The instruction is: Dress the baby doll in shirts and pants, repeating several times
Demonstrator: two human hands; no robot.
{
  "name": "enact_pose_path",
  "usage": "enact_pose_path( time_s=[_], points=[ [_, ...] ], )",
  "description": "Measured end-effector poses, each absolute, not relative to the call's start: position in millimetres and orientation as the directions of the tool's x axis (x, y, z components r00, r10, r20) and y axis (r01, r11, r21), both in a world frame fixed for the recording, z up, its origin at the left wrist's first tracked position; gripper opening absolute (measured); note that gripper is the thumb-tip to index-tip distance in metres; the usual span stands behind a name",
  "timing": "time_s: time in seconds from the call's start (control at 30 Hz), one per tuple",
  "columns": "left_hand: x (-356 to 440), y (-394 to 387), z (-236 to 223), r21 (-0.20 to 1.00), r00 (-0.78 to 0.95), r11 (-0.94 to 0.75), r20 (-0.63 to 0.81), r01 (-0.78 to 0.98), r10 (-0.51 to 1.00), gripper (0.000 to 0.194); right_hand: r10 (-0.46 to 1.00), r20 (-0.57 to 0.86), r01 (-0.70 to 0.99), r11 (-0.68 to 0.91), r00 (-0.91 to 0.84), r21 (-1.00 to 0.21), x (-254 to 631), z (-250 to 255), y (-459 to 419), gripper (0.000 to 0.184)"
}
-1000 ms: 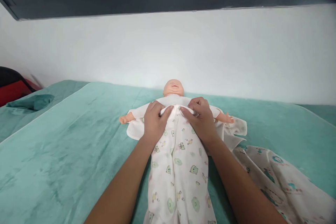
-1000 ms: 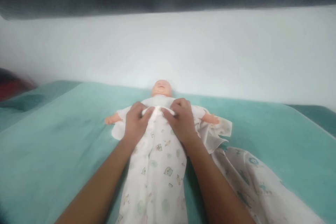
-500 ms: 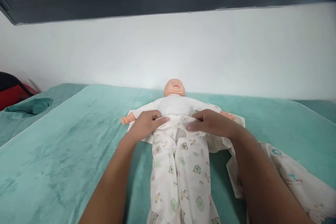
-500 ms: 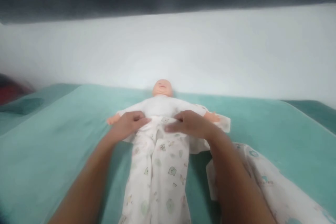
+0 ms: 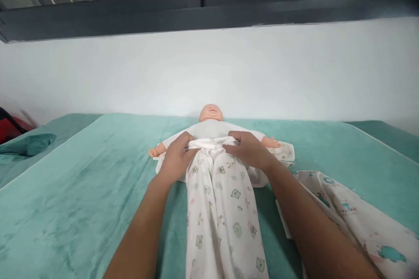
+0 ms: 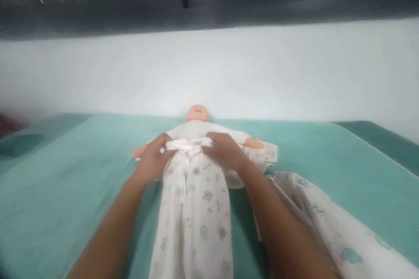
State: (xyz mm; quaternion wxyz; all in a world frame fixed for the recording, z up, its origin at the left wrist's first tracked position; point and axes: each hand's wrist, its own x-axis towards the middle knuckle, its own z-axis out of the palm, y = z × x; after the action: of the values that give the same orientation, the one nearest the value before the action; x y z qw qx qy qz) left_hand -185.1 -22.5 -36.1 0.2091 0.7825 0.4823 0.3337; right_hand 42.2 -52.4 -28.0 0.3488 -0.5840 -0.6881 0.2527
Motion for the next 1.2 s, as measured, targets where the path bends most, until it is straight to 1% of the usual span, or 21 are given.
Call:
enact_pose_path(
  time_s=[0.07, 0.1, 0.17, 0.23, 0.3, 0.37, 0.4, 0.43, 0.47, 0.5, 0.57, 0.63, 0.7, 0.8, 0.87, 0.97, 1.07, 1.2],
  points=[
    [-179.0, -19.4, -45.5, 0.593, 0.224, -0.466, 0.437, 0.656, 0.871, 0.011, 0.955, 0.285, 0.661, 0.164, 0.079, -0.732, 34.1, -34.9, -48.7, 0.025],
    [-176.9, -17.9, -49.1, 0.568, 0.196, -0.464, 0.468, 0.68, 0.861, 0.012, 0.935, 0.326, 0.684, 0.148, 0.138, -0.714, 31.1, -38.4, -46.7, 0.024],
    [-176.1, -15.8, -51.9, 0.547, 0.182, -0.436, 0.457, 0.714, 0.871, 0.018, 0.912, 0.365, 0.732, 0.118, 0.189, -0.671, 28.5, -43.4, -43.2, 0.023],
    [-181.4, -15.3, -47.8, 0.578, 0.214, -0.38, 0.336, 0.722, 0.917, 0.023, 0.93, 0.325, 0.772, 0.078, 0.172, -0.631, 31.6, -44.1, -41.5, 0.027],
    [-191.8, -15.8, -38.9, 0.633, 0.317, -0.335, 0.147, 0.698, 0.937, 0.031, 0.967, 0.229, 0.8, 0.046, 0.115, -0.598, 39.7, -39.9, -43.0, 0.033],
    [-203.6, -16.8, -29.5, 0.668, 0.432, -0.293, -0.048, 0.684, 0.9, 0.043, 0.994, 0.107, 0.812, 0.063, 0.0, -0.58, 50.0, -32.4, -47.7, 0.037],
    [-208.5, -17.4, -25.6, 0.672, 0.476, -0.28, -0.124, 0.686, 0.871, 0.052, 0.996, 0.048, 0.81, 0.094, -0.081, -0.579, 54.9, -28.5, -50.8, 0.037],
    [-212.0, -17.9, -22.6, 0.667, 0.504, -0.275, -0.175, 0.692, 0.846, 0.059, 0.986, -0.004, 0.802, 0.131, -0.164, -0.583, 59.0, -25.1, -54.1, 0.037],
    [-214.1, -18.6, -20.6, 0.658, 0.519, -0.279, -0.199, 0.7, 0.831, 0.062, 0.97, -0.047, 0.791, 0.167, -0.24, -0.589, 62.0, -22.3, -57.0, 0.038],
    [-214.6, -19.1, -19.4, 0.648, 0.53, -0.295, -0.199, 0.702, 0.824, 0.06, 0.953, -0.08, 0.783, 0.191, -0.294, -0.592, 63.8, -20.4, -59.4, 0.038],
    [-212.5, -20.1, -19.2, 0.629, 0.552, -0.354, -0.144, 0.692, 0.821, 0.045, 0.94, -0.123, 0.798, 0.195, -0.317, -0.57, 63.4, -18.8, -61.8, 0.035],
    [-209.1, -19.8, -21.7, 0.603, 0.557, -0.41, -0.07, 0.684, 0.827, 0.029, 0.952, -0.149, 0.845, 0.156, -0.266, -0.512, 58.9, -18.9, -61.4, 0.036],
    [-206.9, -17.7, -28.1, 0.579, 0.541, -0.445, 0.007, 0.683, 0.841, 0.022, 0.968, -0.145, 0.89, 0.122, -0.204, -0.44, 53.1, -19.7, -59.3, 0.04],
    [-205.6, -12.0, -46.6, 0.566, 0.492, -0.456, 0.099, 0.687, 0.865, 0.02, 0.983, -0.112, 0.925, 0.095, -0.146, -0.367, 46.9, -24.8, -55.5, 0.043],
    [-203.5, -10.1, -63.0, 0.554, 0.416, -0.424, 0.148, 0.716, 0.897, 0.021, 0.989, -0.091, 0.93, 0.078, -0.119, -0.359, 45.2, -33.7, -54.4, 0.046],
    [-197.5, -16.4, -84.3, 0.476, 0.22, -0.306, 0.228, 0.824, 0.948, 0.024, 0.999, 0.0, 0.908, 0.044, -0.048, -0.418, 42.2, -54.6, -60.5, 0.049],
    [-191.4, -32.0, -93.8, 0.429, 0.122, -0.22, 0.243, 0.876, 0.962, 0.023, 0.991, 0.085, 0.888, -0.049, 0.099, -0.457, 33.5, -73.8, -77.3, 0.048],
    [-185.6, -50.3, -94.7, 0.432, 0.021, -0.13, 0.25, 0.893, 0.968, 0.024, 0.957, 0.135, 0.869, -0.166, 0.255, -0.465, 17.9, -85.4, -99.5, 0.049]
  ],
)
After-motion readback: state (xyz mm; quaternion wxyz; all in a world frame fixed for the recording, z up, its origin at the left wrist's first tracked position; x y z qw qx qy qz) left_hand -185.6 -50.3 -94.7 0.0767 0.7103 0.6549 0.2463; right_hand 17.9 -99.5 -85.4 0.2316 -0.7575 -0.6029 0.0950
